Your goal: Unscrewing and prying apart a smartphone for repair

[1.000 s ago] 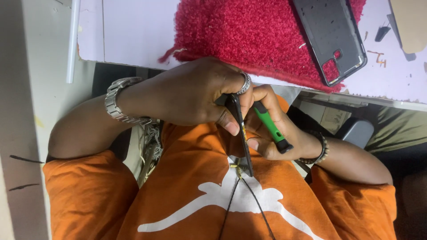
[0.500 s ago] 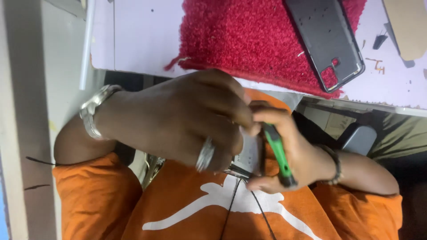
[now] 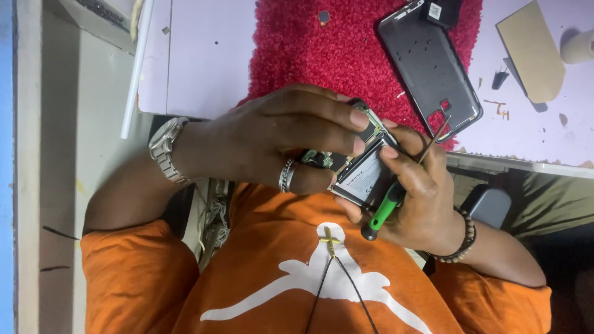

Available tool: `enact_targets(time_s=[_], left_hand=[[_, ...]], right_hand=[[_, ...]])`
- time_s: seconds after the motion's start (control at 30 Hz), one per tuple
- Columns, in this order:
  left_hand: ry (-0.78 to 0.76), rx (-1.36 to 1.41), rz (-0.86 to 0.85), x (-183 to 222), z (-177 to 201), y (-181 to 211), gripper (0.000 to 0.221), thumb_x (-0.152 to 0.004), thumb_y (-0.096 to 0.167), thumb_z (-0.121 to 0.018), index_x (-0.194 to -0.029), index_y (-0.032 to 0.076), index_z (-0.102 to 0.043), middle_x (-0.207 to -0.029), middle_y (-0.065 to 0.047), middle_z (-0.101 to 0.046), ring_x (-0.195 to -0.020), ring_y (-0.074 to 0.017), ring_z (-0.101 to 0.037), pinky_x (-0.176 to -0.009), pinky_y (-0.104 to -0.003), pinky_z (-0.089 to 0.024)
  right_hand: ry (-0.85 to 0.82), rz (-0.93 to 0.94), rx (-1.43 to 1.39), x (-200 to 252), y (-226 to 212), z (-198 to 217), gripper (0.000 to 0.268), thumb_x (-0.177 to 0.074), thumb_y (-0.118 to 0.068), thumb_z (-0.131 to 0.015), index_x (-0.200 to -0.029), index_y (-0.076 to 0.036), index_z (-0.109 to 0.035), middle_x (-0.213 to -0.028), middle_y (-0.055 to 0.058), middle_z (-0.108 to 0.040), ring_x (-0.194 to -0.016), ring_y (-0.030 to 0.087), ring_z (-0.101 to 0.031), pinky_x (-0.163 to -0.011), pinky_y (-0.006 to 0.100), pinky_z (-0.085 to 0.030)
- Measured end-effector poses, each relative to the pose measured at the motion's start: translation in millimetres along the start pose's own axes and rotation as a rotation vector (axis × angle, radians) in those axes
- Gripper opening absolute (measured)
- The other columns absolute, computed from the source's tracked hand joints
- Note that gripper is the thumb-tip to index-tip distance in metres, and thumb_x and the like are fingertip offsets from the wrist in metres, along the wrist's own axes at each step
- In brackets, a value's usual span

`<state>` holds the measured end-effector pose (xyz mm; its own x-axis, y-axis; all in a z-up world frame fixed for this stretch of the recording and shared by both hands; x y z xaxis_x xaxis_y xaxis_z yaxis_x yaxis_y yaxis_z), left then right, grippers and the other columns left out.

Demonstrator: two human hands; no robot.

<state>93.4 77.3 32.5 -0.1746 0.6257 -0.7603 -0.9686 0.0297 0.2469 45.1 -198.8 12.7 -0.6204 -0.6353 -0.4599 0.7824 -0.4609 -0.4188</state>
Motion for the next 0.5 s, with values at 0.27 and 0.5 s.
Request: enact_targets(time_s=[0.27,0.5], left_hand=[[-0.011,0.505,0.458,14.1,-13.8,-1.3,0.056,-0.114,0.013,-0.080,-0.160,0.008,-0.048,-0.174,-0.018,-0.038,-0.168,-0.0328,-0.048,-0.147,-0.049,-0.047],[-0.048,0.936,0.562,12.9,-18.8,-0.4,0.057,-0.116,0.009,-0.070,-0.164,0.010,-0.041,-0.186,-0.021,-0.015,-0.179,-0.0302,-0.005,-0.156,-0.054,-0.015]], right_hand=[[-0.067,0.034,0.162,4.7,6.0,-1.1,0.087,-0.104,-0.059,-0.076,-0.165,-0.011,-0.039,-0.151,0.034,-0.055,-0.131,0.046,-0.067,-0.097,0.054,-0.063],[-0.029,0.060,0.236,11.8,8.6,-3.8,0.086,-0.103,-0.067,-0.069,-0.161,-0.007,-0.047,-0.142,0.033,-0.059,-0.124,0.045,-0.070,-0.096,0.053,-0.063]])
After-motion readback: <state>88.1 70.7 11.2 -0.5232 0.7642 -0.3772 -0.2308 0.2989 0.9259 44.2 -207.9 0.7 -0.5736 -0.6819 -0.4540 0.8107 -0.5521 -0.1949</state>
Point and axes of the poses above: each hand's wrist, its own x-axis away from the middle knuckle, its own z-axis out of the back of the hand, y = z × x, the point moved 2 cm from there along -x, towards the middle knuckle
